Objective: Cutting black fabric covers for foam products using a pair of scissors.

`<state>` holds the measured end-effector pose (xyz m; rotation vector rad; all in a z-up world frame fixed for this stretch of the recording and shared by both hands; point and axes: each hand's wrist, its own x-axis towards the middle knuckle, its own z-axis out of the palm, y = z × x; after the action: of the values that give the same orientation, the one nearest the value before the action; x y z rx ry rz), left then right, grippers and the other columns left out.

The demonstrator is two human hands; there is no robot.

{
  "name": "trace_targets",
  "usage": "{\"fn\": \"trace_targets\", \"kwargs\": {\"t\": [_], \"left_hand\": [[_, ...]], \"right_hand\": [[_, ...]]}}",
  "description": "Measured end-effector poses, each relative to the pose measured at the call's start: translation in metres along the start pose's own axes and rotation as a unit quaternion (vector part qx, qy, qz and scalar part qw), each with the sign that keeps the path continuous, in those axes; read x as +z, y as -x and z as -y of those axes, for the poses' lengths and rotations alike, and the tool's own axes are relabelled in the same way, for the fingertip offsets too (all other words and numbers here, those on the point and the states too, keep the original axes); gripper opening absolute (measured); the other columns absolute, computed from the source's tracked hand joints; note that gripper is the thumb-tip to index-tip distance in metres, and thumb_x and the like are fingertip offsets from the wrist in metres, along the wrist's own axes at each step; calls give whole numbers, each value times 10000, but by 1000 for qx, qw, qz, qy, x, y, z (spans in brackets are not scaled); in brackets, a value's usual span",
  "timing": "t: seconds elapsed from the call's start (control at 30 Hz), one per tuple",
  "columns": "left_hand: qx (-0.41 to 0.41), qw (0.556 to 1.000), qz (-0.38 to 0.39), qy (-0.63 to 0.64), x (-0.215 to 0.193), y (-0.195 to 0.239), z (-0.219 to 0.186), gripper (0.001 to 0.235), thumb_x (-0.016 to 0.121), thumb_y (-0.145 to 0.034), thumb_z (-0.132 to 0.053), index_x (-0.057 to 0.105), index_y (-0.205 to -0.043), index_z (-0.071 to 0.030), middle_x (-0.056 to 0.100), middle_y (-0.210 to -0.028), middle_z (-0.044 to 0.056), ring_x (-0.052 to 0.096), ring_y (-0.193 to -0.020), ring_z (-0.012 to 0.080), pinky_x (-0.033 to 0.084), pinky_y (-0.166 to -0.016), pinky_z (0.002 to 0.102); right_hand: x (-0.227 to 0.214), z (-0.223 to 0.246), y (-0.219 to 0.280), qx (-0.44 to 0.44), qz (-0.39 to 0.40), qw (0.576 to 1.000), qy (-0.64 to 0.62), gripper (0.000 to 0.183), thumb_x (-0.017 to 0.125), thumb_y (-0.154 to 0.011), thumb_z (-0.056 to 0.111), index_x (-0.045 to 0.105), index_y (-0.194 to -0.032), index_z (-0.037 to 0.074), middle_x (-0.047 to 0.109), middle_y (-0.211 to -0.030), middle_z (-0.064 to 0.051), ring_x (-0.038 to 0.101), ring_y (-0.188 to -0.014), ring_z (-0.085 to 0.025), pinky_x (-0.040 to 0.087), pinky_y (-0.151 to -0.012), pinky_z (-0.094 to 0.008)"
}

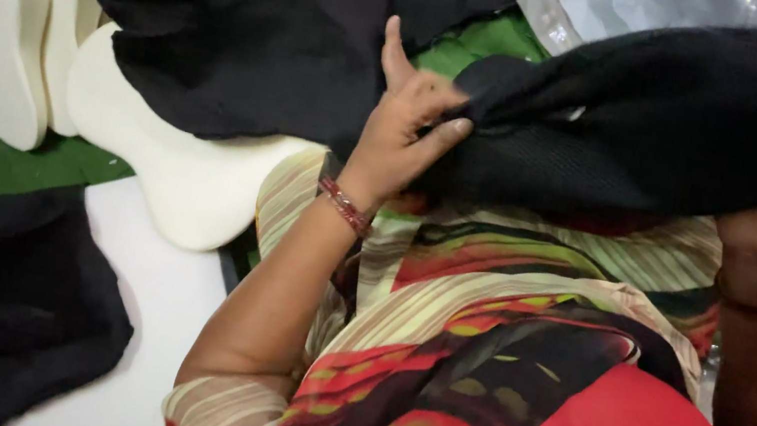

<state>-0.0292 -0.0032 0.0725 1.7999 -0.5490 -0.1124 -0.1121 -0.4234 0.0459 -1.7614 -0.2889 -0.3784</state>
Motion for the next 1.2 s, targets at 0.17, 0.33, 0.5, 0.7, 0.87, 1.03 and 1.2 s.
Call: {"fn": "trace_targets", "kwargs": {"t": [0.17, 0.33, 0.5, 0.7, 0.87, 1.03, 1.2], "left_hand": [[322, 890, -105, -305, -2, -22, -94, 650, 821, -777, -367, 645, -1228, 67, 604, -1274, 161, 606, -1157, 331, 284, -1041, 590], [-31, 974, 217, 59, -6, -41, -57, 402, 757, -927, -405, 712, -1250, -170, 778, -1153, -7, 676, -1102, 124, 441, -1165, 439], [186, 970, 74, -138, 2, -32, -55, 254, 729, -989, -276, 727, -1188, -119, 758, -1035, 13, 679, -1020, 147, 289, -1135, 440], [81, 889, -297, 339, -21, -81, -74, 297, 690, -1032, -225, 706, -1184, 30, 713, -1032, 40, 627, -948, 152, 491, -892, 339], [176, 802, -367, 437, -27, -124, -85, 248, 724, -1034, -188, 668, -1145, 27, 675, -1122, 35, 601, -1048, 161, 466, -952, 314], [55, 711, -430, 553, -17, -143, -82, 301, 700, -1003, -267, 641, -1170, -23, 677, -1038, 21, 622, -942, 186, 529, -837, 385], [36, 697, -273, 663, 9, -94, -54, 358, 686, -1000, -339, 662, -1165, -22, 722, -1056, 77, 684, -942, 236, 559, -860, 380]], "right_hand": [[55, 30, -34, 5, 2, 998, -57, 242, 511, -1253, 199, 617, -1291, -15, 659, -1215, -94, 651, -1076, -166, 515, -953, -274], [47, 47, -104, -92, 116, 989, 5, 134, 554, -1123, 84, 623, -1027, 22, 658, -1035, -67, 624, -903, -199, 495, -820, -279], [57, 63, -132, -257, 35, 890, 376, 115, 595, -1158, 77, 603, -1076, -3, 629, -1063, -114, 620, -955, -284, 461, -832, -338], [110, 117, -161, -293, -31, 874, 387, 132, 693, -1149, 114, 676, -1114, -12, 641, -1002, -139, 639, -912, -307, 435, -758, -362], [131, 156, -137, -344, 27, 906, 247, 142, 687, -1078, 38, 627, -1195, -15, 626, -1149, -128, 624, -1014, -282, 472, -876, -323], [150, 186, -146, -321, 55, 907, 266, 535, 820, -890, 195, 575, -1299, -48, 612, -1315, -248, 583, -1246, -407, 476, -1038, -469], [171, 123, -122, -238, 79, 913, 323, 597, 769, -851, 213, 590, -1387, 22, 608, -1380, -235, 562, -1273, -406, 443, -1076, -492]]}}
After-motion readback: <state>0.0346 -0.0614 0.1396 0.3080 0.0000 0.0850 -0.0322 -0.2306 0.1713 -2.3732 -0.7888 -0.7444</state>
